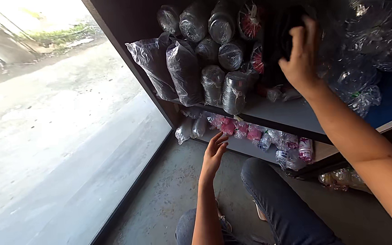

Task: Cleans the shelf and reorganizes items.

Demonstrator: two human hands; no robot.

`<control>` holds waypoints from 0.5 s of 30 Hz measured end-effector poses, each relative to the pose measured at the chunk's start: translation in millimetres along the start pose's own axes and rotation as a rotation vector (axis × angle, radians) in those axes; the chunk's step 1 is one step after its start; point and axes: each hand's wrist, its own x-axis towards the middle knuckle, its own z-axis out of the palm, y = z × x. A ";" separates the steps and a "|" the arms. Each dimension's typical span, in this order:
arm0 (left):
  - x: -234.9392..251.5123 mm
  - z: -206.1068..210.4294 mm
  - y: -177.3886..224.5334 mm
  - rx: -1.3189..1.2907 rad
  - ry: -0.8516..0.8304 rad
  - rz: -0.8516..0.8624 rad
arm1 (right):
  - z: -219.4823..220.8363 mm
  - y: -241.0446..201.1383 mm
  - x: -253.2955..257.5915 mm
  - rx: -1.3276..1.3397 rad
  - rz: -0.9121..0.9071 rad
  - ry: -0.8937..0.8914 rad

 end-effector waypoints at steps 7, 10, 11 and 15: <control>4.9 1.1 -6.8 0.116 -0.018 -0.024 | 43.1 -1.9 33.0 -0.054 -0.073 -0.268; 5.0 3.0 -7.1 0.154 -0.009 -0.018 | 40.0 5.8 22.0 -0.036 -0.177 -0.244; 4.8 2.7 -7.1 0.166 -0.004 -0.010 | 39.0 7.3 15.7 -0.021 -0.203 -0.240; 2.6 1.1 -3.2 0.123 0.010 0.018 | 18.3 -0.4 -38.8 0.092 -0.207 -0.214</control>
